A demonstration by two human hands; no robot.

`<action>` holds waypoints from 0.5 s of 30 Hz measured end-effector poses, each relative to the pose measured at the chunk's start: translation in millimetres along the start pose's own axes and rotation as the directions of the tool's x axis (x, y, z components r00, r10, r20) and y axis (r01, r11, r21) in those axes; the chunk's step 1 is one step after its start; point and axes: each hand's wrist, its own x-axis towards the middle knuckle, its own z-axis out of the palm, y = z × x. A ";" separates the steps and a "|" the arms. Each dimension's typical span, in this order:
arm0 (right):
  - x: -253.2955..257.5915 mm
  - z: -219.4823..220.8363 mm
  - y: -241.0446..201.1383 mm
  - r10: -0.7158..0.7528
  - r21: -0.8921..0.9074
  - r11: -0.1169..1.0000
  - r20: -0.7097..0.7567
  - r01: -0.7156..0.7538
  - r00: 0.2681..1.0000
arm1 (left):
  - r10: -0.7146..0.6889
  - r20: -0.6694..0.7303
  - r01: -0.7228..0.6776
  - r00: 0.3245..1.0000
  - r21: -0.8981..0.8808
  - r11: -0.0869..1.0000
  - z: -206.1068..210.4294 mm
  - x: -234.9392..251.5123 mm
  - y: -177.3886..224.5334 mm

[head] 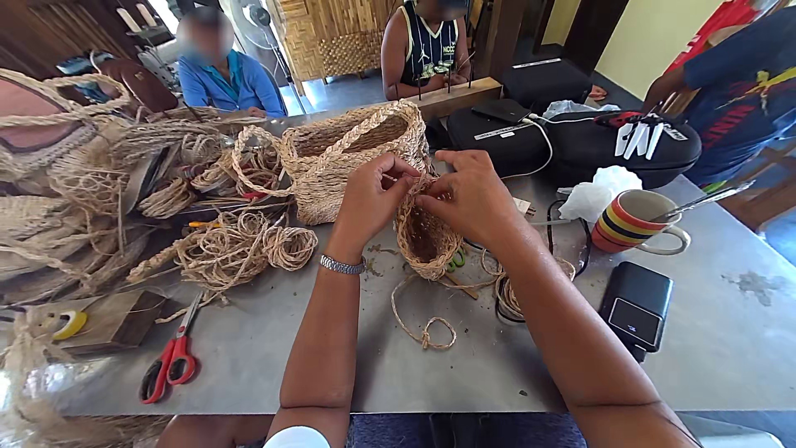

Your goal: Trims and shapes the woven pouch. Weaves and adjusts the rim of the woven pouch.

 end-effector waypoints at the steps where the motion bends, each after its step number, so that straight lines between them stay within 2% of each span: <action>1: 1.3 5.0 1.2 0.018 -0.009 1.000 0.032 -0.017 0.999 | 0.007 -0.002 -0.007 1.000 0.004 1.000 1.0 -0.2 1.2; 6: 6.1 14.2 2.5 0.111 0.156 0.981 0.058 -0.119 0.992 | 0.015 -0.017 -0.015 1.000 0.021 1.000 4.3 -0.6 1.8; 9: 6.9 14.8 6.8 0.114 0.283 0.951 0.056 -0.126 0.992 | 0.028 -0.015 -0.027 1.000 0.017 0.999 4.4 -0.1 -0.2; 12: 8.2 16.8 10.8 0.062 0.270 0.961 0.033 -0.068 0.998 | 0.027 0.028 -0.026 0.999 -0.025 0.999 3.3 0.4 -0.5; 15: 7.3 17.5 11.3 -0.012 0.224 0.975 0.011 0.009 1.000 | 0.033 0.151 -0.028 0.988 -0.037 0.999 2.3 -0.3 0.4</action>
